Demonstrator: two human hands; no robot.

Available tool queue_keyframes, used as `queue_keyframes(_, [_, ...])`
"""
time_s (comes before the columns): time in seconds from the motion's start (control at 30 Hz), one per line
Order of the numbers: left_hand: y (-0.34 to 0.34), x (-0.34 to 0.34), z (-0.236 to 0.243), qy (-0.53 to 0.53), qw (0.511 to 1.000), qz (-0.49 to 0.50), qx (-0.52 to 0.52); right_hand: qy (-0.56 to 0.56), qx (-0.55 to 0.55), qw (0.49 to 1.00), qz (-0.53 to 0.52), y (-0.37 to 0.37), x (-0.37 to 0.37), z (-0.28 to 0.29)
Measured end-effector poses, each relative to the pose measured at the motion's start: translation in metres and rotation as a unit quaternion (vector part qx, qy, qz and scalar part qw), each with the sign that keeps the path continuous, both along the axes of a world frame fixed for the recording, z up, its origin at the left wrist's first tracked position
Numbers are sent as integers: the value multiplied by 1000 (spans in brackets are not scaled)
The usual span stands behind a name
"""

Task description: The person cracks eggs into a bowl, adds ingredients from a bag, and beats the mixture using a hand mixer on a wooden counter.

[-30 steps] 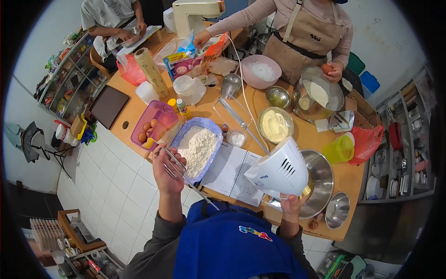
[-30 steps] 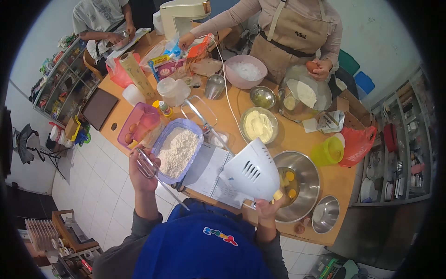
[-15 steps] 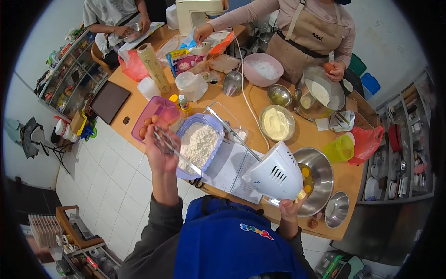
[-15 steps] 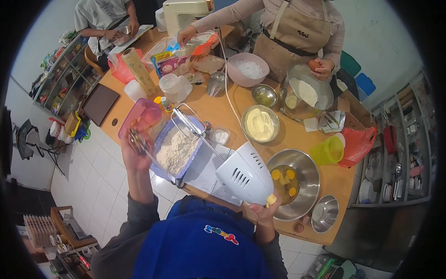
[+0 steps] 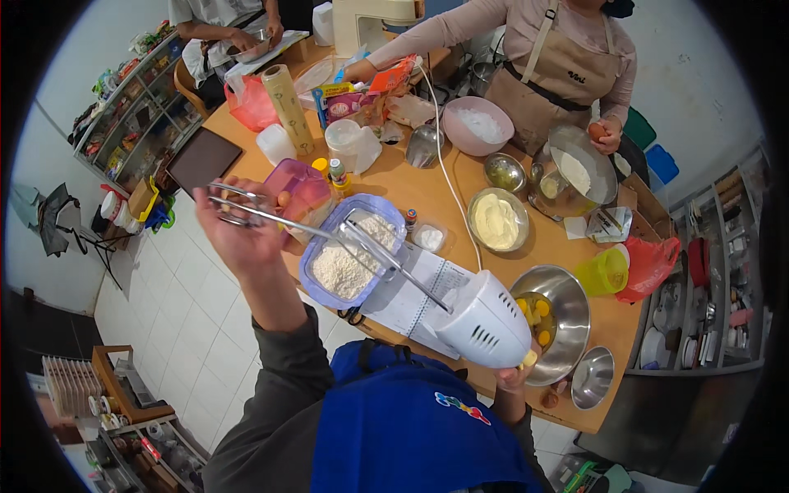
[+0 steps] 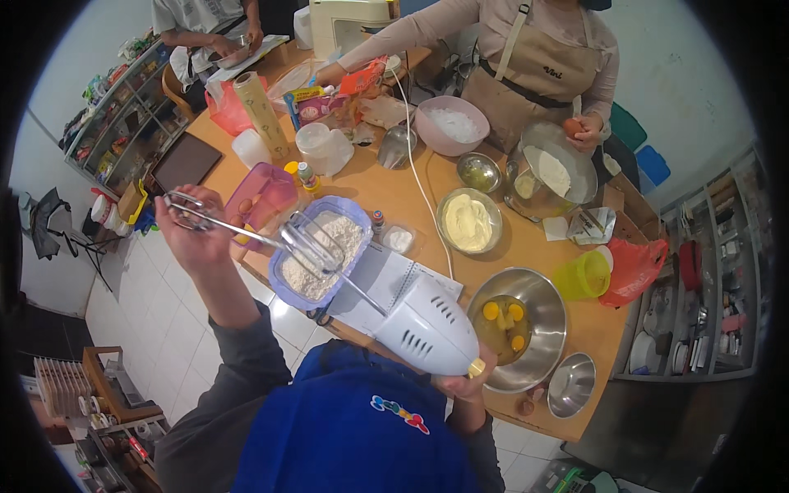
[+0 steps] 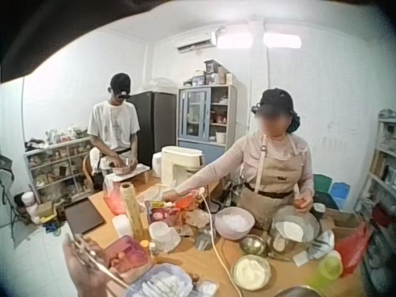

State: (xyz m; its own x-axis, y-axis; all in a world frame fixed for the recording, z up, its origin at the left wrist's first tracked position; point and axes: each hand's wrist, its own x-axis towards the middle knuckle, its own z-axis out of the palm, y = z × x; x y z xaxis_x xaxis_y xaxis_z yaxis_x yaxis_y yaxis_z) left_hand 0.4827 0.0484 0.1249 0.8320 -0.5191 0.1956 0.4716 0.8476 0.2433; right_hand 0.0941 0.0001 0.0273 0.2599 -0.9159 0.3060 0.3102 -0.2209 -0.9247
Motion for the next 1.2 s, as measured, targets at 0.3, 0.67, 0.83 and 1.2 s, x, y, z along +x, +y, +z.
queue_keyframes(0.3, [-35, -74, -8, -20, 977, -52, 206, 11, -27, 1000, -1, 13, -22, 11])
queue_keyframes(0.67, [-40, -125, -19, -61, 992, -111, 26, 52, -58, 997, -11, 24, -30, 21])
queue_keyframes(0.83, [-39, -109, -22, -149, 978, -96, 105, 27, -42, 999, -17, 14, -27, 16])
queue_keyframes(1.2, [-32, -44, 25, -519, 687, -337, 380, -9, -58, 998, -16, -6, -23, 4])
